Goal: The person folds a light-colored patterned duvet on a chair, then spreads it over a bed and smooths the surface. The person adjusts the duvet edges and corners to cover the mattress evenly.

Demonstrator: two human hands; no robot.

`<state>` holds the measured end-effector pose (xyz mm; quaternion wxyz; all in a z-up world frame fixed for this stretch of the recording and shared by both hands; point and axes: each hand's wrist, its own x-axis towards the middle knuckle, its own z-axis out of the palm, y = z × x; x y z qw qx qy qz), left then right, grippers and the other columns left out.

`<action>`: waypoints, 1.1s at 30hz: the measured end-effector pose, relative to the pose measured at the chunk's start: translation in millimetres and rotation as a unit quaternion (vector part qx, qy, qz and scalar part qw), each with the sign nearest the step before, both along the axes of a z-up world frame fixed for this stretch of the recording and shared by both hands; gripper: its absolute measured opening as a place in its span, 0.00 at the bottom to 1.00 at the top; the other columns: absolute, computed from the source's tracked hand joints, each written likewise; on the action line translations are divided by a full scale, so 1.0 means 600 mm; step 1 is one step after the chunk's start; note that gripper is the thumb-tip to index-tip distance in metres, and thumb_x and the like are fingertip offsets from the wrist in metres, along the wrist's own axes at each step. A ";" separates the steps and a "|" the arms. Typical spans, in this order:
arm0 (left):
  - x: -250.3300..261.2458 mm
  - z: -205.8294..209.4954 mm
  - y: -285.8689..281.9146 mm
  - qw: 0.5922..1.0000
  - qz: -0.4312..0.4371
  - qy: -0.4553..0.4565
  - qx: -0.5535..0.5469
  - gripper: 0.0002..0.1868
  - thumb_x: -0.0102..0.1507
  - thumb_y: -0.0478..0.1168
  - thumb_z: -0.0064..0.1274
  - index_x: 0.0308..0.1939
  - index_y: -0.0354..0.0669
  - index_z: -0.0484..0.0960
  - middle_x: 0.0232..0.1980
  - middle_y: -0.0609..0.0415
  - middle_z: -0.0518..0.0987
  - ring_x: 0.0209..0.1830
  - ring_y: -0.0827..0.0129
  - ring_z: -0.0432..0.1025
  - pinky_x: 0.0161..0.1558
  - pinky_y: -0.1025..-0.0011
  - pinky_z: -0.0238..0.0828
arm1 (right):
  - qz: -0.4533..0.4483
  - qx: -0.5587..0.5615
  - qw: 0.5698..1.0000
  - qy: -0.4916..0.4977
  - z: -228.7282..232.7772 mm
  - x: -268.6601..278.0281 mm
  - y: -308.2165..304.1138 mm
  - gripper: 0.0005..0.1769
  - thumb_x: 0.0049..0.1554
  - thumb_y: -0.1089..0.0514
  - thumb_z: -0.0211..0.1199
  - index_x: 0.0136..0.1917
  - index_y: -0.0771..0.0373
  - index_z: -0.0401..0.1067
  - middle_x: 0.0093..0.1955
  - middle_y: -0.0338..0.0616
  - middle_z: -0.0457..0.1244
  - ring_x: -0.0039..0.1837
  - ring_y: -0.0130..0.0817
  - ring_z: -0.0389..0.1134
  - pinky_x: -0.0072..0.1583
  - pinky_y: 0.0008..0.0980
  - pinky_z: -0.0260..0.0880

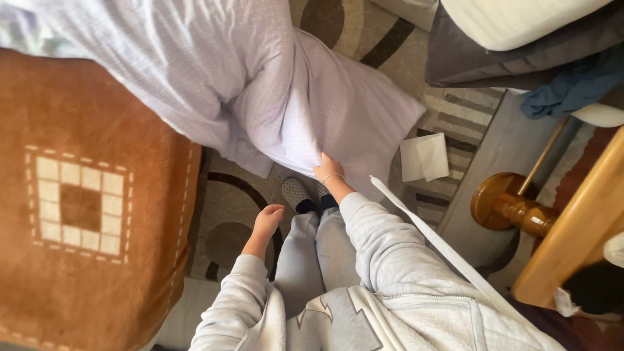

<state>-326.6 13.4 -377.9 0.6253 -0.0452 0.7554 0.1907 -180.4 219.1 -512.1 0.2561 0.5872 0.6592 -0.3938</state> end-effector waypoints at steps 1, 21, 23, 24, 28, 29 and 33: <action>0.000 0.029 -0.008 1.000 -0.002 -0.007 0.002 0.19 0.66 0.46 0.51 0.60 0.48 0.82 0.63 0.50 0.80 0.65 0.61 0.73 0.63 0.58 0.71 | -0.028 -0.028 0.999 0.020 0.055 -0.012 0.000 0.28 0.52 0.49 0.57 0.66 0.44 0.69 0.63 0.45 0.69 0.68 0.48 0.68 0.67 0.47 0.70; 0.145 0.538 -0.192 0.872 0.432 -0.232 -0.007 0.53 0.68 0.72 0.25 0.80 0.28 0.46 0.82 0.37 0.50 0.81 0.54 0.51 0.73 0.59 0.59 | -0.373 -0.268 0.840 0.288 0.310 -0.062 -0.192 0.52 0.39 0.72 0.61 0.77 0.63 0.55 0.76 0.63 0.52 0.74 0.66 0.56 0.68 0.68 0.60; 0.168 0.504 -0.217 0.831 0.485 -0.272 0.007 0.58 0.66 0.75 0.17 0.83 0.30 0.37 0.86 0.40 0.41 0.84 0.58 0.45 0.74 0.66 0.56 | -0.385 -0.302 0.818 0.302 0.321 -0.063 -0.205 0.53 0.40 0.72 0.61 0.78 0.60 0.53 0.77 0.61 0.50 0.74 0.68 0.55 0.67 0.71 0.59; 0.192 0.435 -0.240 0.778 0.563 -0.274 0.052 0.64 0.61 0.81 0.23 0.82 0.30 0.38 0.84 0.36 0.44 0.82 0.51 0.48 0.71 0.58 0.61 | -0.408 -0.321 0.802 0.294 0.326 -0.059 -0.210 0.52 0.39 0.72 0.61 0.78 0.61 0.53 0.77 0.60 0.51 0.74 0.66 0.55 0.68 0.71 0.59; 0.185 0.325 -0.261 0.613 0.739 -0.233 0.155 0.71 0.55 0.80 0.51 0.79 0.27 0.41 0.79 0.26 0.47 0.78 0.37 0.52 0.69 0.48 0.62 | -0.422 -0.356 0.787 0.275 0.372 -0.037 -0.221 0.51 0.40 0.73 0.59 0.77 0.65 0.52 0.76 0.59 0.52 0.77 0.63 0.54 0.70 0.69 0.58; 0.167 0.352 -0.245 0.607 0.743 -0.233 0.159 0.71 0.55 0.80 0.51 0.79 0.27 0.41 0.79 0.26 0.47 0.78 0.37 0.52 0.69 0.48 0.62 | -0.415 -0.357 0.791 0.274 0.395 -0.040 -0.220 0.51 0.40 0.73 0.59 0.77 0.65 0.52 0.76 0.59 0.52 0.77 0.63 0.54 0.70 0.69 0.58; 0.154 0.307 -0.242 0.607 0.786 -0.015 0.115 0.54 0.53 0.43 0.71 0.75 0.29 0.55 0.74 0.29 0.58 0.73 0.39 0.59 0.64 0.52 0.69 | -0.366 -0.359 0.822 0.246 0.526 -0.046 -0.210 0.50 0.40 0.72 0.58 0.76 0.66 0.53 0.75 0.61 0.54 0.74 0.65 0.57 0.68 0.70 0.60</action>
